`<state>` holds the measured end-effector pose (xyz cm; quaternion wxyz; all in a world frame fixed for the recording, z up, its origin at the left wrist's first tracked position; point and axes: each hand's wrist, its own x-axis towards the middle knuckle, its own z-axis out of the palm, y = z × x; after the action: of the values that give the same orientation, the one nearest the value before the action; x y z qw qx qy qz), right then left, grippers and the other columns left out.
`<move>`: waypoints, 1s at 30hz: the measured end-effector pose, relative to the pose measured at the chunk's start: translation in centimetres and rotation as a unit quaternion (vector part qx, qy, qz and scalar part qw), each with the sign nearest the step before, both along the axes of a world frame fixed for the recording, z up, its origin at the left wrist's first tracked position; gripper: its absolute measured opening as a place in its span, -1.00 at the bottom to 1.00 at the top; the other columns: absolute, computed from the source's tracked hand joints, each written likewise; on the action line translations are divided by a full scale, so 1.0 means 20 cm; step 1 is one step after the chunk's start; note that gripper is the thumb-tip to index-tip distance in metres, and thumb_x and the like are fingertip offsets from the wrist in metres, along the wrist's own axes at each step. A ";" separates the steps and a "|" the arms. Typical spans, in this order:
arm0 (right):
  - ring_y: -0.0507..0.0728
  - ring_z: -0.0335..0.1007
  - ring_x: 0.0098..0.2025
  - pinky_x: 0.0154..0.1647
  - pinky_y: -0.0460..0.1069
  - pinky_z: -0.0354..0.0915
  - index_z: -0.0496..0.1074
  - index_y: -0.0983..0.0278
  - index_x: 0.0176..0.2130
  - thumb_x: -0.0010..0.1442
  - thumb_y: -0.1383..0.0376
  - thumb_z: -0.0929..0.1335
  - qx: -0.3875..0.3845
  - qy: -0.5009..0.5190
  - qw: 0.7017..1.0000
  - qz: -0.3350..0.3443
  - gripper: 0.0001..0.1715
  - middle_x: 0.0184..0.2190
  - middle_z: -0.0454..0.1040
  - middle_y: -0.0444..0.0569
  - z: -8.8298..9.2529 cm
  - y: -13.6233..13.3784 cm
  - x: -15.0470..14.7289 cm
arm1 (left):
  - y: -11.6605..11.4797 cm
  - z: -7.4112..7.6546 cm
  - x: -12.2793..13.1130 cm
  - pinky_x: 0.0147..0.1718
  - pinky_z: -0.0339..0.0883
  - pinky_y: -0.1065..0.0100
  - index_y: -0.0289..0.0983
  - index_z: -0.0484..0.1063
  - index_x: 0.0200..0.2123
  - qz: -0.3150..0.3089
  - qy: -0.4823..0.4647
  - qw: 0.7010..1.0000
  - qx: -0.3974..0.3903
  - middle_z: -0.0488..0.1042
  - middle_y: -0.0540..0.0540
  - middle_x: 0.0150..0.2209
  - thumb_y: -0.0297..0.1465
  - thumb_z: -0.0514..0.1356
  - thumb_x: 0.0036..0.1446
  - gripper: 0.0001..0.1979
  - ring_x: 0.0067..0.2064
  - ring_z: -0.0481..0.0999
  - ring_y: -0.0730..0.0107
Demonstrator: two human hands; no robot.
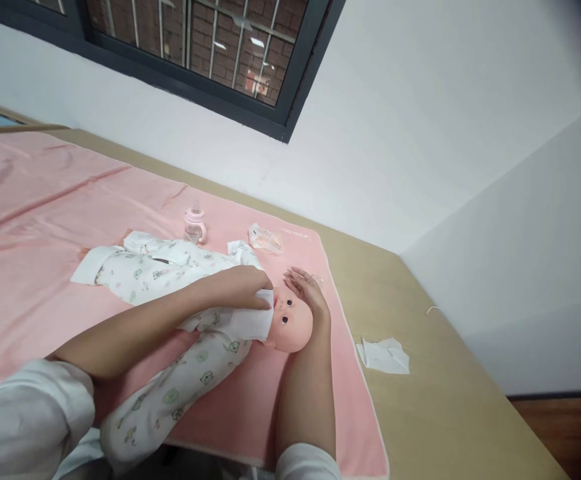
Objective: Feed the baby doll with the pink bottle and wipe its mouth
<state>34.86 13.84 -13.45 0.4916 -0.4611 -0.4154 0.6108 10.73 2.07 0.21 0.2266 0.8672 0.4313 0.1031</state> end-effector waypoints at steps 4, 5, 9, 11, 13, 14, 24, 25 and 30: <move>0.07 0.49 -0.10 0.03 -0.06 0.42 0.43 0.27 -0.17 -0.10 0.28 0.52 0.004 0.003 1.000 -0.003 -0.54 -0.20 0.54 -0.01 0.01 -0.02 -0.01 | -0.02 0.00 0.01 -0.59 -0.04 0.38 -0.25 0.15 -0.59 -0.002 0.012 1.000 0.011 0.23 0.04 -0.61 -0.46 0.07 0.00 -0.83 -0.57 0.20 0.47; 0.07 0.49 -0.09 0.04 -0.06 0.41 0.43 0.26 -0.16 -0.09 0.27 0.52 0.010 0.001 1.000 -0.003 -0.55 -0.19 0.54 -0.01 0.01 -0.03 -0.01 | -0.02 -0.01 0.01 -0.59 -0.04 0.39 -0.25 0.14 -0.59 0.000 0.018 1.000 0.014 0.24 0.04 -0.61 -0.46 0.07 0.00 -0.83 -0.57 0.19 0.47; 0.07 0.48 -0.06 0.08 -0.03 0.39 0.43 0.23 -0.15 -0.06 0.25 0.51 0.026 0.000 1.000 -0.002 -0.56 -0.14 0.53 -0.02 0.03 -0.04 -0.02 | -0.03 -0.02 0.02 -0.57 -0.03 0.39 -0.26 0.15 -0.59 0.006 0.038 0.999 0.026 0.27 0.03 -0.59 -0.46 0.08 0.02 -0.82 -0.57 0.22 0.46; 0.07 0.49 -0.10 0.06 -0.03 0.40 0.44 0.25 -0.18 -0.07 0.25 0.51 0.019 -0.001 1.000 -0.006 -0.58 -0.20 0.54 -0.03 0.02 -0.03 -0.02 | -0.02 -0.02 0.01 -0.56 -0.01 0.38 -0.26 0.19 -0.58 0.006 0.035 0.999 0.032 0.29 0.02 -0.58 -0.46 0.08 0.02 -0.84 -0.55 0.25 0.44; 0.05 0.50 -0.16 0.03 -0.04 0.42 0.45 0.26 -0.21 -0.09 0.27 0.52 0.011 0.002 1.000 -0.011 -0.61 -0.27 0.55 -0.04 0.01 -0.01 -0.02 | -0.01 -0.02 0.01 -0.54 0.01 0.38 -0.26 0.24 -0.55 0.009 0.029 0.999 0.043 0.31 0.01 -0.56 -0.44 0.09 0.03 -0.87 -0.52 0.30 0.41; 0.05 0.51 -0.19 0.02 -0.04 0.43 0.45 0.27 -0.23 -0.09 0.28 0.52 0.006 0.003 1.000 -0.014 -0.62 -0.29 0.55 -0.04 0.00 0.00 -0.02 | -0.01 -0.02 0.00 -0.54 0.01 0.37 -0.26 0.26 -0.53 0.010 0.028 0.998 0.049 0.32 0.01 -0.56 -0.44 0.10 0.03 -0.89 -0.50 0.32 0.39; 0.05 0.50 -0.17 0.02 -0.07 0.42 0.44 0.28 -0.21 -0.08 0.28 0.51 0.010 0.008 1.000 -0.019 -0.61 -0.26 0.53 -0.01 0.01 -0.01 -0.03 | 0.03 -0.07 0.00 -0.48 0.09 0.35 -0.24 0.41 -0.40 0.013 0.031 0.996 0.087 0.46 -0.05 -0.43 -0.43 0.12 0.04 -0.92 -0.36 0.46 0.25; 0.05 0.49 -0.14 0.04 -0.06 0.41 0.43 0.27 -0.20 -0.08 0.27 0.51 0.014 0.007 1.000 -0.017 -0.60 -0.23 0.53 0.00 0.02 -0.02 -0.03 | 0.04 -0.07 -0.01 -0.47 0.10 0.35 -0.24 0.42 -0.37 0.017 0.030 0.995 0.094 0.47 -0.06 -0.41 -0.43 0.11 0.05 -0.90 -0.34 0.47 0.24; 0.09 0.46 -0.05 0.05 -0.03 0.40 0.42 0.23 -0.19 -0.07 0.25 0.50 0.025 -0.015 0.999 -0.017 -0.60 -0.12 0.51 0.01 0.07 -0.07 -0.06 | 0.04 -0.08 0.00 -0.48 0.10 0.36 -0.23 0.46 -0.30 0.026 0.038 0.993 0.106 0.50 -0.07 -0.39 -0.45 0.09 0.05 -0.83 -0.33 0.47 0.23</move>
<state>33.75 12.37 -12.08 0.5066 -0.4651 -0.4300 0.5849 10.77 2.95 -1.41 0.1142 0.8783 0.4482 0.1212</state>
